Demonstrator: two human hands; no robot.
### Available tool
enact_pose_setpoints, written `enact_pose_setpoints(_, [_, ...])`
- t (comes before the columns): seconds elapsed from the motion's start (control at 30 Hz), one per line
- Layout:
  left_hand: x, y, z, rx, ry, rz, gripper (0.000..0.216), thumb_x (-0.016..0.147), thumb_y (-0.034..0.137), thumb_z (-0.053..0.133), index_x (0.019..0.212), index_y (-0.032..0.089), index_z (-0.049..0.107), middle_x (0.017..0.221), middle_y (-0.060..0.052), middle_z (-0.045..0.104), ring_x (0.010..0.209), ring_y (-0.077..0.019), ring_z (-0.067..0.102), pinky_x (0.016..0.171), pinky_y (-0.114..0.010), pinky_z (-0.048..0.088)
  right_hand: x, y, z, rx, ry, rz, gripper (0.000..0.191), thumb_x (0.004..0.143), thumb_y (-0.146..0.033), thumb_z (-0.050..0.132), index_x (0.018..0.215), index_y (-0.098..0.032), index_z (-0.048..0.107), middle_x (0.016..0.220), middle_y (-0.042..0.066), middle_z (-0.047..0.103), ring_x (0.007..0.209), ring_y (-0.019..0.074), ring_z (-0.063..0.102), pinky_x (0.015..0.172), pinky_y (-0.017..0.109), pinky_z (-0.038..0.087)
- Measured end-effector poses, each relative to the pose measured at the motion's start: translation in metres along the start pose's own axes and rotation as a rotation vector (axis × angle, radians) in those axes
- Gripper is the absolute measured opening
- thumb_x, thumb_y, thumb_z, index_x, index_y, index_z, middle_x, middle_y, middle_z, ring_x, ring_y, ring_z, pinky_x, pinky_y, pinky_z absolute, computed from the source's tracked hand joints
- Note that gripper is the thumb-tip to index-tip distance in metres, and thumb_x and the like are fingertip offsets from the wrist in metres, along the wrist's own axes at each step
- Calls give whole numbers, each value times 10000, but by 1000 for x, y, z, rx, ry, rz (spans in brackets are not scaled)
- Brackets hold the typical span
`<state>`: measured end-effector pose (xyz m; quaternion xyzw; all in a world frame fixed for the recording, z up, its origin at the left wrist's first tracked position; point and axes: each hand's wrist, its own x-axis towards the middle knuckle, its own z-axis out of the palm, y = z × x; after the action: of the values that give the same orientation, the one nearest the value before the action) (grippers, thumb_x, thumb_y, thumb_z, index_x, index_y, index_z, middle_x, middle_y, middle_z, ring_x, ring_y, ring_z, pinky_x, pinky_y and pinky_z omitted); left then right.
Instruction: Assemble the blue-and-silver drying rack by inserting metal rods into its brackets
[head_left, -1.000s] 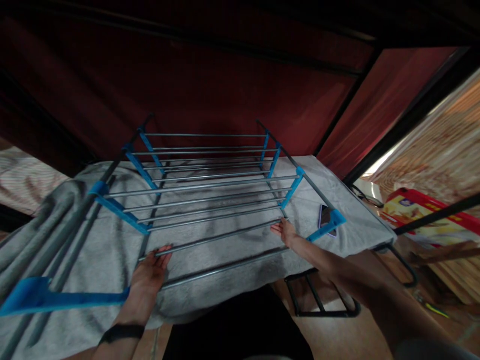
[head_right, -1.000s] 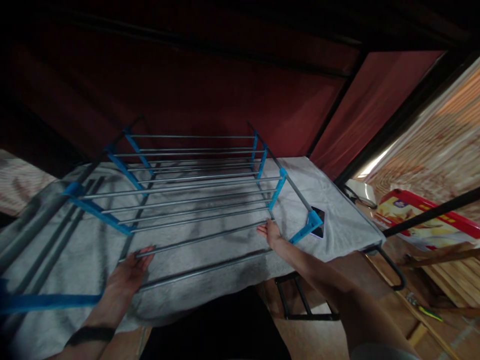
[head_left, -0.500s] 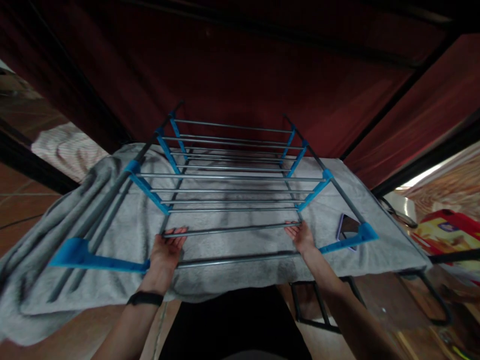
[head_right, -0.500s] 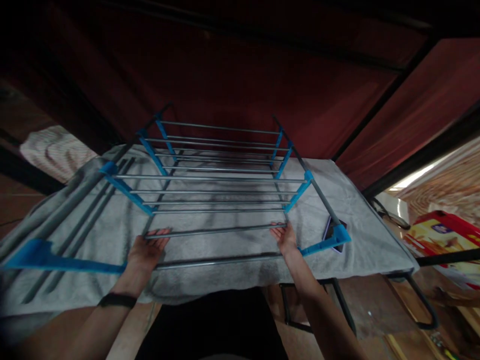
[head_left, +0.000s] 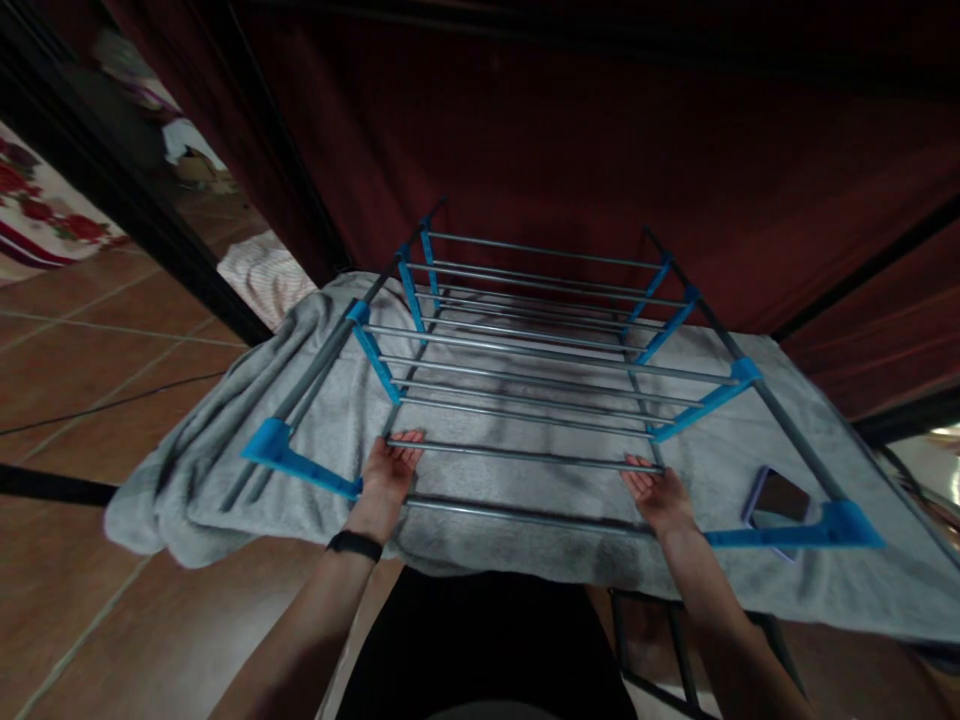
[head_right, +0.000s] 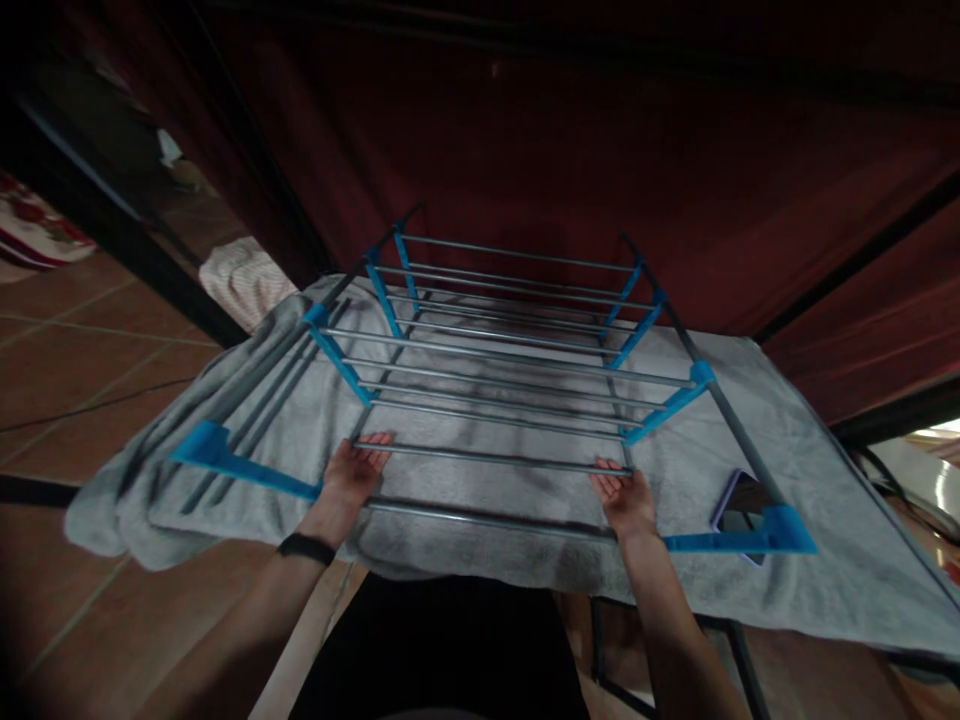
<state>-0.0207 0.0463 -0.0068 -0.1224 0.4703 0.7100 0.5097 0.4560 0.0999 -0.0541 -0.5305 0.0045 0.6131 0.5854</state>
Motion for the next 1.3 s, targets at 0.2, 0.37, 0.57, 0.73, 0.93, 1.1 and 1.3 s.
enact_pose_setpoints(0.2, [0, -1, 0, -14, 30, 2, 407, 1064, 378, 385, 792, 173, 608, 760, -73, 708, 754, -177, 745, 742, -287, 596, -3, -3, 1, 18, 23, 31, 440, 1045, -359, 259, 887, -189, 633, 959, 114, 749, 910, 188, 744, 786, 344, 636])
enact_pose_setpoints(0.37, [0, -3, 0, -24, 36, 2, 395, 1055, 403, 433, 832, 154, 643, 729, -71, 705, 719, -174, 737, 728, -288, 600, -1, -2, -2, 26, 39, 43, 388, 1019, -341, 302, 871, -213, 637, 982, 110, 749, 907, 187, 748, 752, 337, 648])
enact_pose_setpoints(0.57, [1, -5, -2, -42, 31, 17, 413, 1062, 384, 421, 798, 145, 629, 707, -70, 700, 682, -170, 731, 682, -277, 594, 7, -1, -11, 22, 16, 24, 337, 978, -298, 331, 941, -204, 652, 1065, 126, 734, 952, 196, 745, 749, 344, 659])
enact_pose_setpoints(0.73, [3, -8, -4, -55, 14, 25, 326, 1037, 337, 499, 816, 141, 638, 733, -65, 710, 687, -166, 730, 671, -265, 581, 11, 1, -16, 12, 5, 4, 291, 966, -303, 362, 928, -199, 631, 1086, 117, 720, 1007, 191, 736, 784, 336, 655])
enact_pose_setpoints(0.93, [3, -8, -6, -80, -6, 17, 296, 1035, 305, 493, 834, 145, 641, 759, -68, 716, 700, -168, 732, 688, -273, 583, 10, 3, -19, -23, -6, -44, 354, 961, -328, 305, 983, -201, 635, 1272, 158, 668, 1135, 192, 698, 955, 353, 603])
enact_pose_setpoints(1.1, [2, -5, -6, -127, -21, -6, 423, 1054, 413, 394, 874, 134, 656, 817, -113, 727, 747, -206, 749, 690, -313, 594, 17, 3, -23, -91, -2, -43, 366, 929, -296, 300, 1040, -212, 638, 1366, 146, 630, 1227, 200, 650, 1165, 419, 449])
enact_pose_setpoints(1.3, [3, -2, -8, -195, -23, -52, 317, 1030, 344, 460, 934, 132, 675, 802, -101, 731, 737, -211, 757, 664, -309, 602, 25, 3, -26, -143, 13, -83, 285, 879, -331, 382, 978, -226, 628, 1375, 136, 625, 1348, 250, 561, 1230, 482, 361])
